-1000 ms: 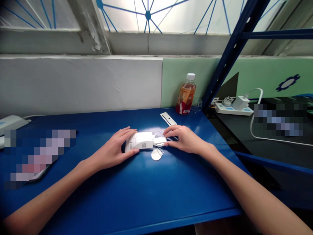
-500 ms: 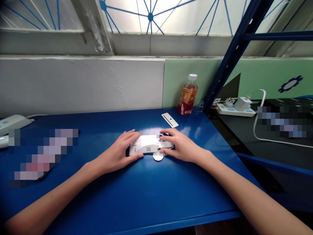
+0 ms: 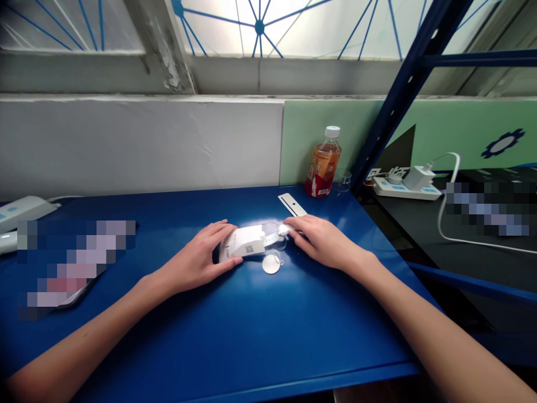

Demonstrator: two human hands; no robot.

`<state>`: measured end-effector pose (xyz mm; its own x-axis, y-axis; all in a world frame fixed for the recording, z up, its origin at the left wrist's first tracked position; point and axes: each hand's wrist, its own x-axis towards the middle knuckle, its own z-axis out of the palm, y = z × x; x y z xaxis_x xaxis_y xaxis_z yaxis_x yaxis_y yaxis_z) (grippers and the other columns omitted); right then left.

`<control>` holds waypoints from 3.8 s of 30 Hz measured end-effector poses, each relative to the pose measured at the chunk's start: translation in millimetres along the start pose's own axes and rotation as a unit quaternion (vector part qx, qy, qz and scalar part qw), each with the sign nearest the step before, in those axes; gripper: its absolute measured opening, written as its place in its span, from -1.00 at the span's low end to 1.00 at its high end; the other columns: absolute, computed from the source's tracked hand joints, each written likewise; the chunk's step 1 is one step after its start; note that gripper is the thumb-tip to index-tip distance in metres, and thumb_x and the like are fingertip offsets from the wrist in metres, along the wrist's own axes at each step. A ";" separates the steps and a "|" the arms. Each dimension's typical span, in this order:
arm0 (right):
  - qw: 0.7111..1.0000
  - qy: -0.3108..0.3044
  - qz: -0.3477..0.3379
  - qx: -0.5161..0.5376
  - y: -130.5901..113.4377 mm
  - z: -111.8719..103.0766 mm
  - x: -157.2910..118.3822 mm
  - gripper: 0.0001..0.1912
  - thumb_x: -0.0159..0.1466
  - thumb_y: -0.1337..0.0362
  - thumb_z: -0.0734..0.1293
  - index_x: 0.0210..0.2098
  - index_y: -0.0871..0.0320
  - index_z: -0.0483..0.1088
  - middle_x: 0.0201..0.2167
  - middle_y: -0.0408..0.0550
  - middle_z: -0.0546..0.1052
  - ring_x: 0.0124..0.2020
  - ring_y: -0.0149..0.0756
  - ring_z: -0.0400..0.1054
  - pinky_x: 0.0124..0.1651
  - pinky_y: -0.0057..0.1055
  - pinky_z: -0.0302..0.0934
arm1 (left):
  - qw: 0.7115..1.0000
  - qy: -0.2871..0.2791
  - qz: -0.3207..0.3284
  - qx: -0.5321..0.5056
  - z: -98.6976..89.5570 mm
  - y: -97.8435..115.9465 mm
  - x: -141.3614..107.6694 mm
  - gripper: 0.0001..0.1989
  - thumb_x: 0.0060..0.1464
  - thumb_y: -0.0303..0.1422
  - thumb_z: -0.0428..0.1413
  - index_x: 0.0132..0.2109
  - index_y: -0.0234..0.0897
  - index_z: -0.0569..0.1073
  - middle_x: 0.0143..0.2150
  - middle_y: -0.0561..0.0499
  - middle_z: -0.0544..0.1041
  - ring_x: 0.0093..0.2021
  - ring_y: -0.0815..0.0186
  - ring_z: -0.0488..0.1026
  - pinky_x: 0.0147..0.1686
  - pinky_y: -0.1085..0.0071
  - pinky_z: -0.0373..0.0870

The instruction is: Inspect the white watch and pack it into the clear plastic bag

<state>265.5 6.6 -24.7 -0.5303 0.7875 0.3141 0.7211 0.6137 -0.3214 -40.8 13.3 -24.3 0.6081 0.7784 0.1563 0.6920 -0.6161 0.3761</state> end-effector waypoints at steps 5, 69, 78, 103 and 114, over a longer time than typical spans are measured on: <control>0.983 0.109 0.091 0.116 5.4 -2.4 3.2 -0.75 0.32 0.07 0.32 -0.15 0.11 0.45 -0.23 0.03 0.60 -0.29 -0.14 0.51 -0.27 -0.24 0.40 | 1.000 -0.001 0.005 -0.004 -0.3 -0.3 -1.6 -0.48 0.21 -0.02 0.07 0.17 -0.25 0.34 0.21 -0.21 0.40 0.33 -0.09 0.19 0.25 -0.04 0.18; 0.544 -0.110 0.137 0.821 -58.3 9.6 96.6 -0.51 0.49 0.13 -0.05 0.12 0.21 0.34 0.01 0.09 0.57 -0.02 -0.23 0.50 0.10 -0.26 0.33 | 0.584 -0.039 -0.245 -0.773 6.5 79.1 27.3 -0.61 0.42 -0.36 -0.15 -0.14 -0.55 0.50 -0.21 -0.36 0.63 -0.20 0.11 0.64 -0.12 0.22 0.55; 0.528 -0.132 0.168 0.822 -53.0 12.0 98.1 -0.45 0.49 0.16 -0.08 0.04 0.37 0.40 -0.06 0.18 0.60 -0.08 -0.21 0.53 -0.04 -0.36 0.40 | 0.583 -0.072 -0.242 -0.772 6.4 76.6 27.2 -0.60 0.42 -0.33 -0.15 -0.10 -0.55 0.49 -0.14 -0.39 0.62 -0.16 0.09 0.63 -0.08 0.19 0.52; 0.509 -0.160 0.140 0.834 -52.0 10.0 96.1 -0.20 0.43 -0.12 -0.16 0.08 0.39 0.37 0.02 0.27 0.55 0.03 -0.10 0.48 0.22 -0.17 0.19 | 0.593 -0.075 -0.222 -0.771 7.3 72.0 25.8 -0.66 0.38 -0.39 -0.11 -0.08 -0.58 0.49 -0.13 -0.44 0.61 -0.14 0.03 0.63 -0.02 0.10 0.47; 0.513 -0.133 0.161 0.832 -49.1 8.9 96.7 -0.43 0.40 0.19 -0.08 0.09 0.40 0.36 -0.11 0.18 0.61 -0.07 -0.17 0.52 0.16 -0.22 0.25 | 0.605 -0.032 -0.209 -0.767 9.3 70.9 26.1 -0.70 0.37 -0.39 -0.07 -0.11 -0.51 0.51 -0.21 -0.30 0.63 -0.21 0.15 0.63 -0.08 0.20 0.52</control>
<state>174.8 53.2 13.6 -0.7055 0.7064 -0.0566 -0.4722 -0.5281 -0.7058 27.7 -11.2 -2.1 0.5528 0.7909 -0.2627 -0.3560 0.5091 0.7836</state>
